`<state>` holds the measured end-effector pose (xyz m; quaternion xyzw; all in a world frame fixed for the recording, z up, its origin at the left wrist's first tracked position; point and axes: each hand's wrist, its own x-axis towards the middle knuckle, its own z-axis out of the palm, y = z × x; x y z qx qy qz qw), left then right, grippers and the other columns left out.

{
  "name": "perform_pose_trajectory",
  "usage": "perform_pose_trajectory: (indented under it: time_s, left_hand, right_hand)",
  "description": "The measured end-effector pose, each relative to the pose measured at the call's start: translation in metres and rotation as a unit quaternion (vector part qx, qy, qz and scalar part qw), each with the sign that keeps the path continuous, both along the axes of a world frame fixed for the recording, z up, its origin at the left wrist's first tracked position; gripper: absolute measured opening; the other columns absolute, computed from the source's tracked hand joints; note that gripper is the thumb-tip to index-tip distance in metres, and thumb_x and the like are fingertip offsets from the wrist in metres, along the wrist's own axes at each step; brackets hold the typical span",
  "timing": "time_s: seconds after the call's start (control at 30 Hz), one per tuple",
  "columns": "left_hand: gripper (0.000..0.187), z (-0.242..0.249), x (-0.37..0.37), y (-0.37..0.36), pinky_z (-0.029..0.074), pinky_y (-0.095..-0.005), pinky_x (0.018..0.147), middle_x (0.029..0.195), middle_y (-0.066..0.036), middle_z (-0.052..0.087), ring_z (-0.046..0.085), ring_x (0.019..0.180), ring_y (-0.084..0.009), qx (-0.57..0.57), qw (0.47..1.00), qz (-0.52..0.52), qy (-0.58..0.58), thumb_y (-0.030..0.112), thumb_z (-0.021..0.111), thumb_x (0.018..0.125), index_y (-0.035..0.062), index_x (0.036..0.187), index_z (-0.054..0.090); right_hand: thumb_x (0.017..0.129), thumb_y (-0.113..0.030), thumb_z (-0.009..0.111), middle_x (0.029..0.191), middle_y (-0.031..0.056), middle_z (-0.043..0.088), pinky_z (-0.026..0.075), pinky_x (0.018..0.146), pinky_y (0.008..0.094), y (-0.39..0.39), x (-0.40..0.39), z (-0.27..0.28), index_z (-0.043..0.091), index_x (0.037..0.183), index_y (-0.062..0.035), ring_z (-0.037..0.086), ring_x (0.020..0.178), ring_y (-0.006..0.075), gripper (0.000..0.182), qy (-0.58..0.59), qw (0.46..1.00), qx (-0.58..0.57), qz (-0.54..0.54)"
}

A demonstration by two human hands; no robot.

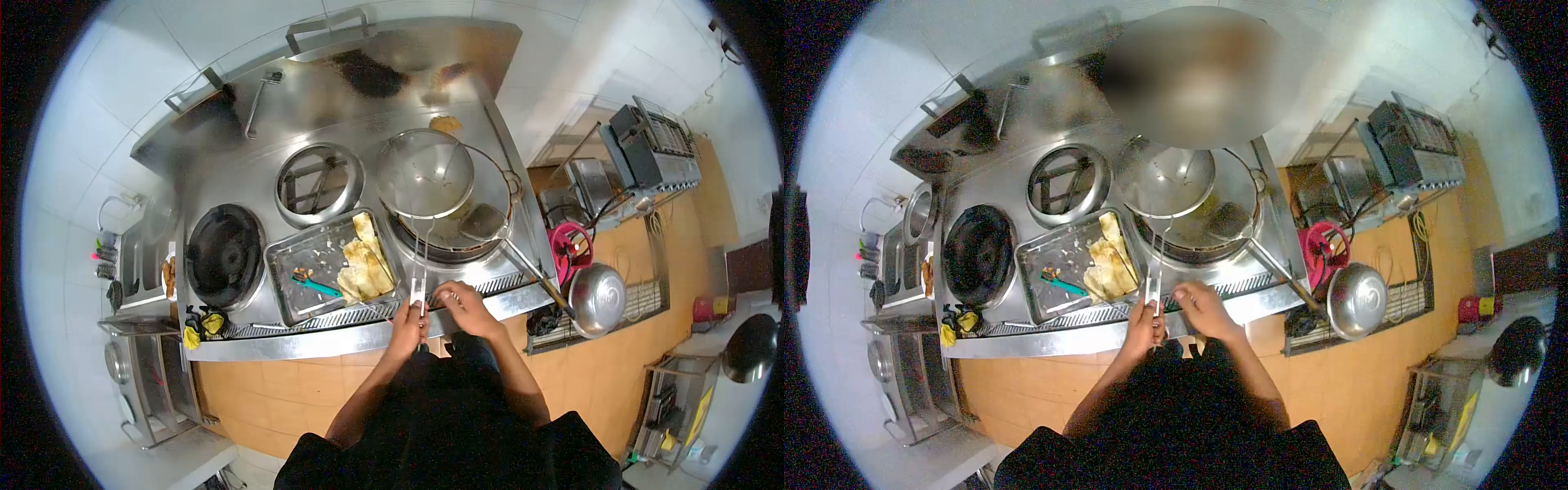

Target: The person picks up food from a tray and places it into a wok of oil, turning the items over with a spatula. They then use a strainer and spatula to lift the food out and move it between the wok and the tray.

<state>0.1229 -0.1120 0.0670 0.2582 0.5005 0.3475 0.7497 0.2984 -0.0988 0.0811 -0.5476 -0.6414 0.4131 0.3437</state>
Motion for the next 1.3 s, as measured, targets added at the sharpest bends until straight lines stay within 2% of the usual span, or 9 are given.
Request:
perform_pose_trajectory:
  time_s: [0.1, 0.23, 0.4, 0.53, 0.8, 0.9, 0.97, 1.1, 1.3]
  left_hand:
    - [0.023, -0.007, -0.014, 0.004, 0.027, -0.0238, 0.035, 0.059, 0.003, 0.038, 0.032, 0.041, -0.0057, 0.020, 1.000, -0.005, -0.001, 0.027, 0.043, 0.101, 0.0071, 0.090, 0.046]
    - [0.027, -0.005, -0.024, 0.007, 0.026, -0.0238, 0.035, 0.058, 0.003, 0.039, 0.032, 0.041, -0.0048, 0.032, 0.998, -0.011, 0.061, 0.029, 0.047, 0.100, 0.0078, 0.083, 0.046]
    - [0.030, -0.006, -0.028, 0.009, 0.026, -0.0222, 0.036, 0.057, 0.003, 0.040, 0.034, 0.042, -0.0040, 0.051, 0.997, -0.004, 0.059, 0.031, 0.049, 0.100, 0.0092, 0.079, 0.046]
    - [0.031, 0.001, -0.021, 0.012, 0.025, -0.0216, 0.037, 0.056, 0.004, 0.040, 0.035, 0.042, -0.0038, 0.076, 0.993, 0.018, 0.087, 0.033, 0.049, 0.100, 0.0093, 0.079, 0.047]
    - [0.031, 0.000, -0.004, 0.015, 0.029, -0.0228, 0.037, 0.057, 0.002, 0.043, 0.039, 0.043, -0.0060, 0.037, 0.990, 0.038, 0.131, 0.035, 0.052, 0.098, 0.0084, 0.082, 0.049]
    - [0.032, 0.011, 0.008, 0.016, 0.032, -0.0241, 0.038, 0.058, 0.002, 0.044, 0.041, 0.043, -0.0069, 0.005, 0.991, 0.051, 0.121, 0.035, 0.053, 0.097, 0.0076, 0.083, 0.049]
    - [0.031, -0.001, 0.014, 0.011, 0.032, -0.0246, 0.038, 0.059, 0.002, 0.044, 0.041, 0.044, -0.0071, 0.029, 0.990, 0.032, 0.134, 0.035, 0.053, 0.097, 0.0073, 0.083, 0.049]
    - [0.029, 0.000, 0.024, 0.011, 0.032, -0.0243, 0.040, 0.058, 0.002, 0.044, 0.041, 0.046, -0.0066, 0.075, 0.982, 0.023, 0.171, 0.033, 0.054, 0.097, 0.0071, 0.084, 0.050]
    - [0.029, 0.005, 0.024, 0.016, 0.030, -0.0251, 0.035, 0.057, 0.002, 0.044, 0.039, 0.041, -0.0075, 0.005, 0.987, 0.045, 0.154, 0.032, 0.055, 0.097, 0.0060, 0.084, 0.050]
  right_hand:
    - [0.093, -0.017, 0.056, 0.091, 0.0156, 0.066, 0.047, 0.078, 0.0387, -0.016, 0.033, -0.007, 0.062, 0.099, -0.0020, 0.062, 0.088, 0.0323, 0.017, -0.037, 0.993, -0.002, -0.112]
    - [0.084, -0.012, 0.061, 0.099, 0.0156, 0.064, 0.044, 0.082, 0.0427, -0.027, 0.098, -0.025, 0.061, 0.099, -0.0059, 0.059, 0.093, 0.0334, 0.016, -0.234, 0.945, 0.141, -0.182]
    - [0.078, -0.026, 0.068, 0.119, 0.0141, 0.055, 0.038, 0.093, 0.0555, -0.023, 0.179, -0.068, 0.049, 0.121, -0.0100, 0.047, 0.115, 0.0381, 0.049, -0.501, 0.822, -0.025, -0.270]
    - [0.079, -0.037, 0.066, 0.113, 0.0128, 0.058, 0.038, 0.091, 0.0538, -0.024, 0.210, -0.099, 0.052, 0.119, -0.0120, 0.051, 0.110, 0.0370, 0.050, -0.509, 0.828, -0.074, -0.222]
    - [0.081, -0.037, 0.065, 0.114, 0.0089, 0.058, 0.038, 0.090, 0.0519, -0.044, 0.232, -0.120, 0.055, 0.114, -0.0144, 0.051, 0.109, 0.0350, 0.041, -0.483, 0.839, -0.102, -0.229]
    - [0.078, -0.037, 0.067, 0.109, 0.0139, 0.061, 0.038, 0.093, 0.0559, -0.045, 0.239, -0.124, 0.054, 0.114, -0.0080, 0.050, 0.113, 0.0371, 0.048, -0.475, 0.842, -0.078, -0.243]
    - [0.082, -0.032, 0.065, 0.099, 0.0118, 0.062, 0.039, 0.087, 0.0501, -0.050, 0.248, -0.139, 0.059, 0.101, -0.0096, 0.053, 0.104, 0.0350, 0.030, -0.502, 0.836, -0.059, -0.213]
    - [0.085, -0.028, 0.062, 0.091, 0.0178, 0.060, 0.039, 0.079, 0.0515, -0.054, 0.244, -0.119, 0.056, 0.098, -0.0051, 0.055, 0.092, 0.0400, 0.026, -0.416, 0.878, -0.023, -0.236]
    - [0.089, -0.026, 0.058, 0.083, 0.0218, 0.064, 0.045, 0.066, 0.0496, -0.054, 0.236, -0.086, 0.057, 0.098, -0.0036, 0.060, 0.078, 0.0433, 0.024, -0.368, 0.898, -0.013, -0.240]
